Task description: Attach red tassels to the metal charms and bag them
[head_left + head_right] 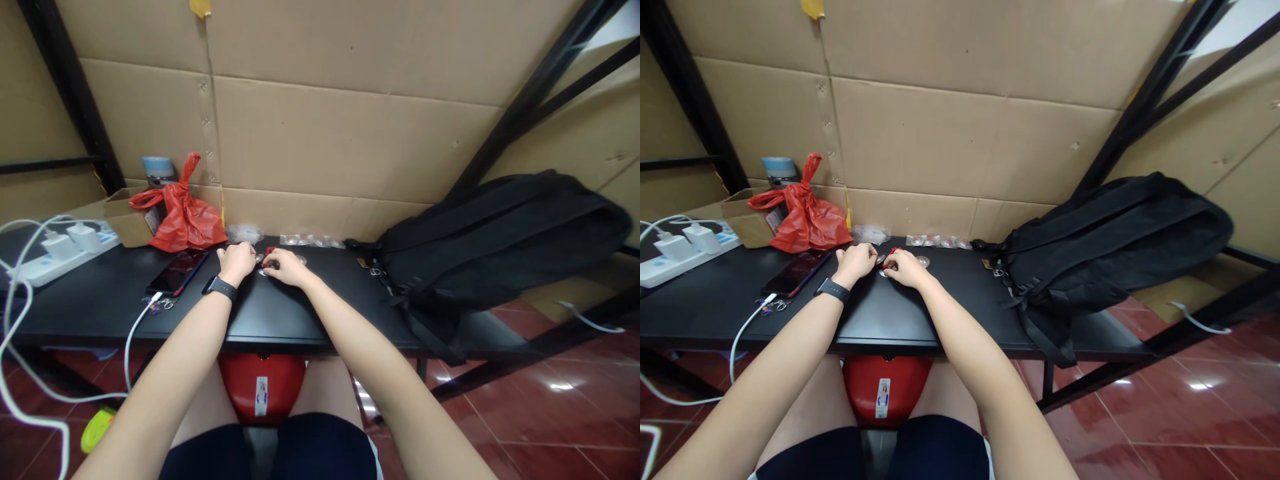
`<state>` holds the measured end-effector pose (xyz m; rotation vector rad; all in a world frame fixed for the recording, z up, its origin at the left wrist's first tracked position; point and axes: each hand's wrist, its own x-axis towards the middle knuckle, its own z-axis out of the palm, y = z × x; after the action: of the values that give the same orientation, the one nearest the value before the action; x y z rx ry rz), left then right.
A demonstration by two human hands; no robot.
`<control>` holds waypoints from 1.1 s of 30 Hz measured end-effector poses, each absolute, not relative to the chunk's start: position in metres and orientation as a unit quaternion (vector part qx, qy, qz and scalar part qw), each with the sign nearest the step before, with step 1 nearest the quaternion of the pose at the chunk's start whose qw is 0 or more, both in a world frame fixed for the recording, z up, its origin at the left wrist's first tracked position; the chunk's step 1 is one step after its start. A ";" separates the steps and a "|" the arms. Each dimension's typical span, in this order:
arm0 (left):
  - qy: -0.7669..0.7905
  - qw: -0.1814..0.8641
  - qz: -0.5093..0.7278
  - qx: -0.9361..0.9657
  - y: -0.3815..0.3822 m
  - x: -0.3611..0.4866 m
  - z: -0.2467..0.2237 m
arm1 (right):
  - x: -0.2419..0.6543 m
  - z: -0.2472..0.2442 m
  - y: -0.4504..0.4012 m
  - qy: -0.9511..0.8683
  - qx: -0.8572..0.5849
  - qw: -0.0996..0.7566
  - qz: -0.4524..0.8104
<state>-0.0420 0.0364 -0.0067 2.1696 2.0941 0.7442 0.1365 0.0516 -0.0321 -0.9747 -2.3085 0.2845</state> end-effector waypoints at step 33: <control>0.558 0.198 0.321 0.739 0.054 -0.035 -0.017 | 0.157 -0.023 0.052 -0.667 -0.372 0.453 0.460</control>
<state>-0.0347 0.0537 -0.0173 2.0684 1.5599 0.8984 0.1568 0.0524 -0.0227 -0.9177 -1.6474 1.1370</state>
